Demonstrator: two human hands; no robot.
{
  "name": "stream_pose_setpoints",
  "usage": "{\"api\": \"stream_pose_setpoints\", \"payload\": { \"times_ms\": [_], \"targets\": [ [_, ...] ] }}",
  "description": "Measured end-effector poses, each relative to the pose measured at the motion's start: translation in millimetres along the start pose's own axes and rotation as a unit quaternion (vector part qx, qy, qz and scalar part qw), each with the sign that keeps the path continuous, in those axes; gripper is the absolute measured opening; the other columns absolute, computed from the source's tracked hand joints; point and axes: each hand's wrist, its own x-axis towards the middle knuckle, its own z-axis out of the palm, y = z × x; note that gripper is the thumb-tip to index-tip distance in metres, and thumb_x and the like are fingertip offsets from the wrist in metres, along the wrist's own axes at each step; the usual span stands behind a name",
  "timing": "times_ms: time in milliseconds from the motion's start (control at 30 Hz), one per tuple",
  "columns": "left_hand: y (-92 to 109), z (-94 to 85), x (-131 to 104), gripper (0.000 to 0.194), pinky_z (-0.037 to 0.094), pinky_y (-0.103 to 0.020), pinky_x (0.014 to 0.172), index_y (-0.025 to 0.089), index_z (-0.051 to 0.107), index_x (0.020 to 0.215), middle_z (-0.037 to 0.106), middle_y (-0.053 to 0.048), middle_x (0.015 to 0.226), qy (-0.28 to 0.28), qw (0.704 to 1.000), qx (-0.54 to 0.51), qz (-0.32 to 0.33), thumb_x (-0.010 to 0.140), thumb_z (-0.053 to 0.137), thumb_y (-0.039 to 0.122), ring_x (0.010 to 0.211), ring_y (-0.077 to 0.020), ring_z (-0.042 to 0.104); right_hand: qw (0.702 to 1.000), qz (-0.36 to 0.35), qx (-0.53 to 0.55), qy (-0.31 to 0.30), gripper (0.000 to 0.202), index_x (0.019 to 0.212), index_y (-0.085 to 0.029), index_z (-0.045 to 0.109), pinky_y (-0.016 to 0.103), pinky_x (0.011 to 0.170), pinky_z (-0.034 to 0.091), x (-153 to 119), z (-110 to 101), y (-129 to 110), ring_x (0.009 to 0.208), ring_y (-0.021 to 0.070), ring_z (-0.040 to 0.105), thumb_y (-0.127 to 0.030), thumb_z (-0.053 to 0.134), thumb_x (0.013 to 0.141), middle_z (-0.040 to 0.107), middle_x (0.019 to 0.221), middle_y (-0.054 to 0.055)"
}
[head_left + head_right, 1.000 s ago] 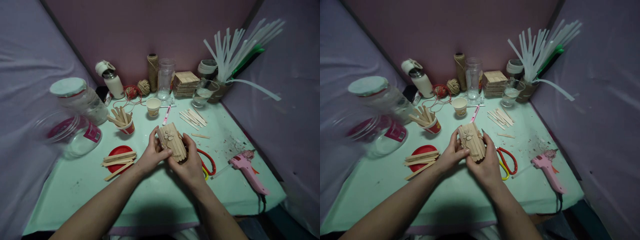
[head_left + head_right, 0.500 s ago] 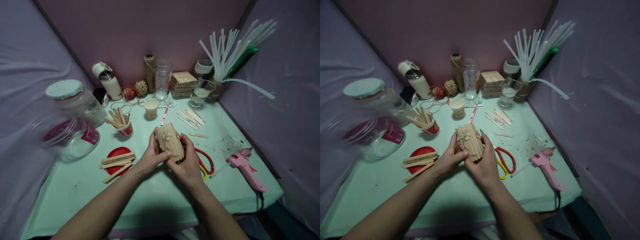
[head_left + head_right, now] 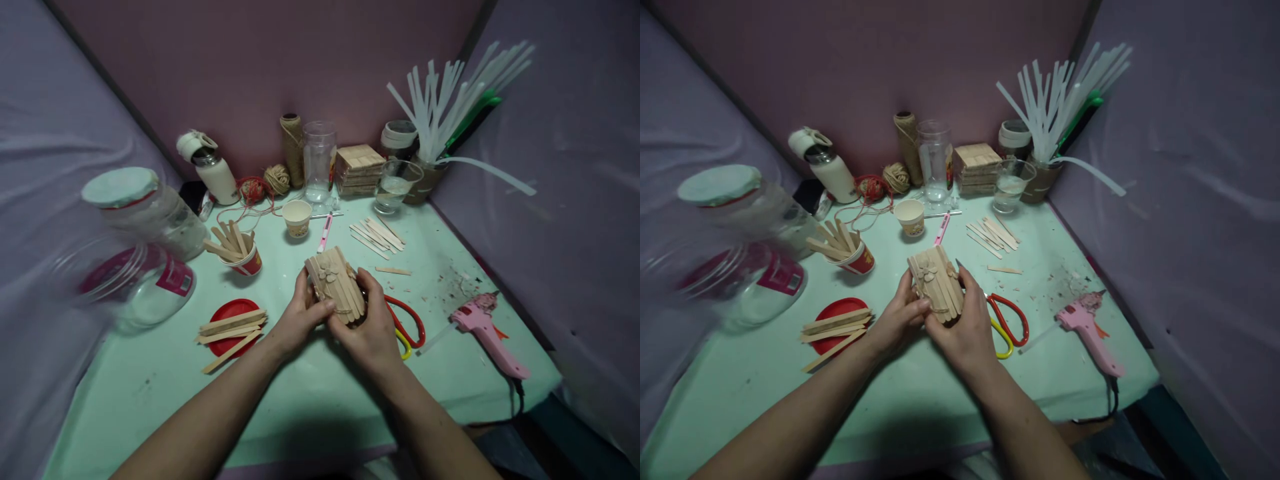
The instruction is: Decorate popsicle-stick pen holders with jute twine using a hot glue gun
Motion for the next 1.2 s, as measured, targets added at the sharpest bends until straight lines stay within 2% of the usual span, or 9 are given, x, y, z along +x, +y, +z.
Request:
{"api": "stream_pose_setpoints", "payload": {
  "times_ms": [133, 300, 600, 700, 800, 867, 967, 1067, 1200],
  "targets": [
    [-1, -1.4, 2, 0.097, 0.041, -0.048, 0.115, 0.029, 0.030, 0.152, 0.059, -0.012, 0.143, 0.030, 1.000, 0.005, 0.000, 0.073, 0.085, 0.032, 0.137, -0.0319, 0.052, 1.000, -0.024, -0.008, 0.013, 0.075, 0.145, -0.015, 0.042, 0.050, 0.103, 0.054, 0, 2, 0, 0.125, 0.0319, 0.061, -0.039, 0.070, 0.079, 0.061, 0.137, 0.018],
    [0, 1.3, -1, 0.094, 0.041, -0.049, 0.114, 0.032, 0.029, 0.154, 0.056, -0.011, 0.147, 0.002, 0.999, -0.037, -0.018, 0.077, 0.082, 0.040, 0.136, -0.0320, 0.053, 0.999, -0.023, -0.002, 0.023, 0.078, 0.145, -0.015, 0.042, 0.051, 0.103, 0.054, -1, 2, 1, 0.124, 0.0324, 0.061, -0.039, 0.074, 0.078, 0.061, 0.136, 0.019],
    [6, -3.0, 5, 0.079, 0.055, -0.046, 0.100, 0.018, 0.057, 0.137, 0.073, -0.015, 0.117, 0.053, 0.989, -0.126, -0.055, 0.078, 0.070, 0.068, 0.113, -0.0325, 0.069, 0.992, -0.081, 0.076, -0.065, 0.090, 0.149, -0.022, 0.035, 0.049, 0.102, 0.054, -5, -2, 4, 0.131, 0.0316, 0.055, -0.042, 0.082, 0.076, 0.050, 0.147, 0.019],
    [12, -8.6, 8, 0.080, 0.058, -0.047, 0.093, 0.012, 0.064, 0.128, 0.076, -0.017, 0.105, 0.062, 0.986, -0.142, -0.065, 0.079, 0.062, 0.075, 0.105, -0.0338, 0.072, 0.991, -0.068, 0.094, -0.061, 0.083, 0.146, -0.022, 0.040, 0.042, 0.087, 0.059, -4, -1, 5, 0.112, 0.0260, 0.063, -0.041, 0.081, 0.077, 0.058, 0.134, 0.016],
    [17, -10.8, 8, 0.083, 0.059, -0.046, 0.089, 0.010, 0.066, 0.124, 0.076, -0.018, 0.100, 0.062, 0.985, -0.151, -0.049, 0.080, 0.056, 0.080, 0.100, -0.0335, 0.073, 0.992, -0.035, 0.099, -0.063, 0.068, 0.136, -0.022, 0.052, 0.033, 0.067, 0.056, -4, -2, 3, 0.078, 0.0174, 0.061, -0.037, 0.081, 0.077, 0.065, 0.100, 0.004],
    [20, -10.3, 8, 0.082, 0.059, -0.045, 0.090, 0.010, 0.066, 0.124, 0.076, -0.017, 0.101, 0.064, 0.985, -0.156, -0.030, 0.081, 0.056, 0.079, 0.102, -0.0328, 0.072, 0.994, -0.019, 0.105, -0.032, 0.047, 0.120, -0.022, 0.063, 0.029, 0.059, 0.049, -4, -5, 1, 0.063, 0.0140, 0.053, -0.036, 0.080, 0.078, 0.058, 0.079, -0.003],
    [24, -8.6, 9, 0.081, 0.058, -0.044, 0.093, 0.013, 0.062, 0.131, 0.076, -0.015, 0.107, 0.067, 0.984, -0.167, 0.002, 0.083, 0.056, 0.077, 0.106, -0.0313, 0.071, 0.979, 0.010, 0.158, 0.126, 0.018, 0.088, -0.022, 0.065, 0.028, 0.057, 0.042, 1, -13, -2, 0.058, 0.0132, 0.048, -0.040, 0.066, 0.091, 0.051, 0.067, -0.005],
    [26, -7.3, 10, 0.082, 0.057, -0.044, 0.095, 0.015, 0.059, 0.136, 0.075, -0.014, 0.111, 0.065, 0.982, -0.177, 0.013, 0.082, 0.057, 0.077, 0.109, -0.0313, 0.070, 0.933, 0.009, 0.260, 0.248, 0.037, 0.067, -0.024, 0.046, 0.027, 0.054, 0.036, 11, -21, -5, 0.052, 0.0122, 0.038, -0.040, 0.049, 0.100, 0.040, 0.059, -0.006],
    [28, -6.9, 10, 0.080, 0.057, -0.044, 0.094, 0.017, 0.057, 0.138, 0.075, -0.014, 0.113, 0.074, 0.981, -0.176, 0.009, 0.082, 0.059, 0.075, 0.111, -0.0320, 0.070, 0.911, -0.024, 0.320, 0.259, 0.037, 0.066, -0.024, 0.036, 0.026, 0.053, 0.032, 21, -24, -6, 0.051, 0.0119, 0.030, -0.037, 0.046, 0.099, 0.031, 0.059, -0.007]
  ]
}}
